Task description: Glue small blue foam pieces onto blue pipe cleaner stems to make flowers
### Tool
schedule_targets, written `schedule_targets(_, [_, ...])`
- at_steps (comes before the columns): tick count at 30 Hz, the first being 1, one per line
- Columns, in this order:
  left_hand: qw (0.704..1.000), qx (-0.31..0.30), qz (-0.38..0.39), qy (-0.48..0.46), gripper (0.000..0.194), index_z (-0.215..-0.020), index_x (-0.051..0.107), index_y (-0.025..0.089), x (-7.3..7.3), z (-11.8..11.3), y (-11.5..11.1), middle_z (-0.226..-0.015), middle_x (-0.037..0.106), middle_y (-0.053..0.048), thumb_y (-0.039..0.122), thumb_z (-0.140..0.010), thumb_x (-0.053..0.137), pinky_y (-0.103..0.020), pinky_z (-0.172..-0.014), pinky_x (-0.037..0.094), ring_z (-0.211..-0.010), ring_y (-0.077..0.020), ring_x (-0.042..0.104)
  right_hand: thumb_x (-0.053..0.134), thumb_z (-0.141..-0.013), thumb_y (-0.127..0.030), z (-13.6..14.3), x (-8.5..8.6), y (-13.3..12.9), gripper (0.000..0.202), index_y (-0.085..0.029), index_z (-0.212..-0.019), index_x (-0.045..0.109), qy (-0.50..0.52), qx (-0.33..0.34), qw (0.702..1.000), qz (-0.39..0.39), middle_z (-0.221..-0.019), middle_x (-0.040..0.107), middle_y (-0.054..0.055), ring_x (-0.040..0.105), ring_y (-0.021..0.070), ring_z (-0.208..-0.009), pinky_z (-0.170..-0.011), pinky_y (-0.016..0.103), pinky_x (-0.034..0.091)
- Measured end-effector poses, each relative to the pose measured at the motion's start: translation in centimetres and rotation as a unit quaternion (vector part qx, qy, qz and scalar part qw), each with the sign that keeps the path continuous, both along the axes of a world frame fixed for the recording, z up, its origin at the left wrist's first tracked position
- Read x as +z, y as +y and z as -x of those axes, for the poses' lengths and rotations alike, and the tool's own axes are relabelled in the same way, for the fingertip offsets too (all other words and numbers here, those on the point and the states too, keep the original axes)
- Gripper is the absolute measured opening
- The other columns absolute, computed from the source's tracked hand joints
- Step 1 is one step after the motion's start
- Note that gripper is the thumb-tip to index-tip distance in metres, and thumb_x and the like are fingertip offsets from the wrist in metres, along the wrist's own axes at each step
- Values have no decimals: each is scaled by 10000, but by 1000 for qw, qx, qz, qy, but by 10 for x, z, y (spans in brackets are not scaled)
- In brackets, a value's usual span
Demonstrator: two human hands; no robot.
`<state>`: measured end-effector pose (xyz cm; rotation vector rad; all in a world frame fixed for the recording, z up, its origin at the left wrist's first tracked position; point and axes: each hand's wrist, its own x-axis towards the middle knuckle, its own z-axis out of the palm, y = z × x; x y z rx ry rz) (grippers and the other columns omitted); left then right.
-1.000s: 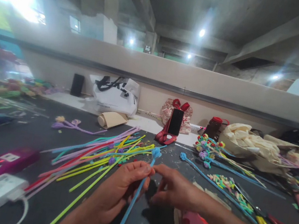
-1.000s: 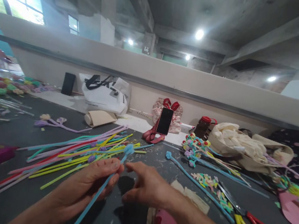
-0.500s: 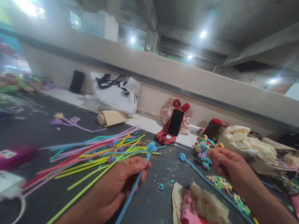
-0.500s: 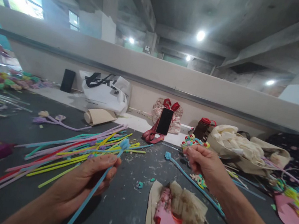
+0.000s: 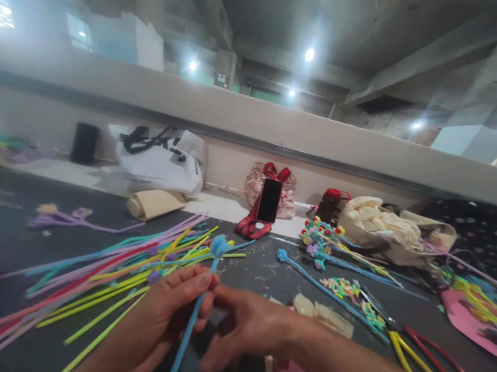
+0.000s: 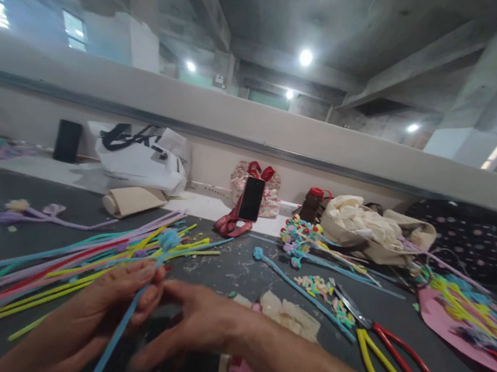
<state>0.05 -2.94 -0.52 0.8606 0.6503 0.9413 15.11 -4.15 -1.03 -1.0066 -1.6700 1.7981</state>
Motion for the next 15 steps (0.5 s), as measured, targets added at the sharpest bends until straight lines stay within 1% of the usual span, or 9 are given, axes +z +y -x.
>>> schedule_targets(1, [1000, 3, 3, -6, 150, -684, 615, 142, 0, 1, 0, -468, 513, 33, 267, -625, 673, -141, -399, 392, -398, -45, 438, 763, -495, -185, 6, -5, 2, 482, -218, -931, 561, 19, 12, 1000, 7, -710, 589, -48, 536, 79, -510, -423, 162, 399])
schedule_targets(2, [1000, 3, 13, -12, 153, -687, 618, 142, 0, 2, 1, -470, 513, 32, 262, -616, 680, -151, -407, 402, -401, -48, 441, 724, -564, -245, 8, -7, 2, 330, -191, -854, 577, 28, 14, 999, 33, -642, 576, -46, 521, 77, -475, -389, 151, 368])
schedule_targets(3, [999, 2, 27, -19, 156, -688, 620, 140, 0, 3, 1, -472, 509, 31, 256, -607, 685, -157, -406, 402, -402, -50, 440, 681, -623, -281, 6, -6, 2, 209, -164, -773, 593, 22, -16, 999, 43, -555, 533, -57, 468, 55, -417, -354, 135, 323])
schedule_targets(4, [999, 1, 43, -25, 155, -682, 619, 137, -1, 4, 2, -473, 501, 32, 250, -601, 688, -157, -396, 394, -398, -50, 434, 647, -668, -286, 0, -2, 0, 157, -143, -713, 603, 11, -65, 997, 35, -477, 467, -73, 387, 29, -368, -329, 122, 262])
schedule_targets(5, [998, 5, 57, -30, 151, -678, 618, 134, -1, 4, 3, -477, 494, 32, 242, -599, 686, -153, -387, 382, -397, -48, 429, 626, -698, -269, -8, 5, -3, 141, -128, -698, 618, 6, -92, 996, 20, -437, 409, -86, 322, 16, -349, -316, 122, 204])
schedule_targets(7, [996, 16, 79, -26, 141, -676, 613, 129, 0, 5, 4, -490, 486, 31, 229, -601, 679, -145, -378, 365, -399, -45, 425, 610, -726, -278, -34, 23, -13, 174, -115, -667, 627, 27, -141, 989, -20, -404, 351, -94, 249, 15, -349, -317, 135, 151])
schedule_targets(10, [996, 14, 87, 10, 129, -658, 601, 131, 1, 3, 4, -510, 502, 21, 229, -610, 671, -144, -375, 363, -401, -48, 435, 617, -731, -312, -85, 49, -32, 191, -126, -688, 621, 42, -249, 966, -59, -423, 293, -103, 180, 15, -357, -325, 141, 118])
schedule_targets(13, [995, 17, 82, 54, 105, -635, 593, 137, 2, -1, 3, -499, 506, 22, 202, -612, 672, -127, -363, 350, -395, -44, 436, 621, -732, -344, -135, 62, -55, 193, -151, -730, 617, 59, -353, 931, -74, -429, 253, -109, 155, 14, -348, -323, 136, 109])
schedule_targets(15, [994, 30, 82, 72, 85, -644, 599, 136, 3, -3, 3, -489, 500, 23, 192, -625, 660, -119, -353, 340, -389, -42, 432, 623, -722, -375, -162, 65, -73, 213, -162, -728, 613, 27, -439, 894, -88, -439, 274, -99, 182, 17, -348, -326, 135, 126])
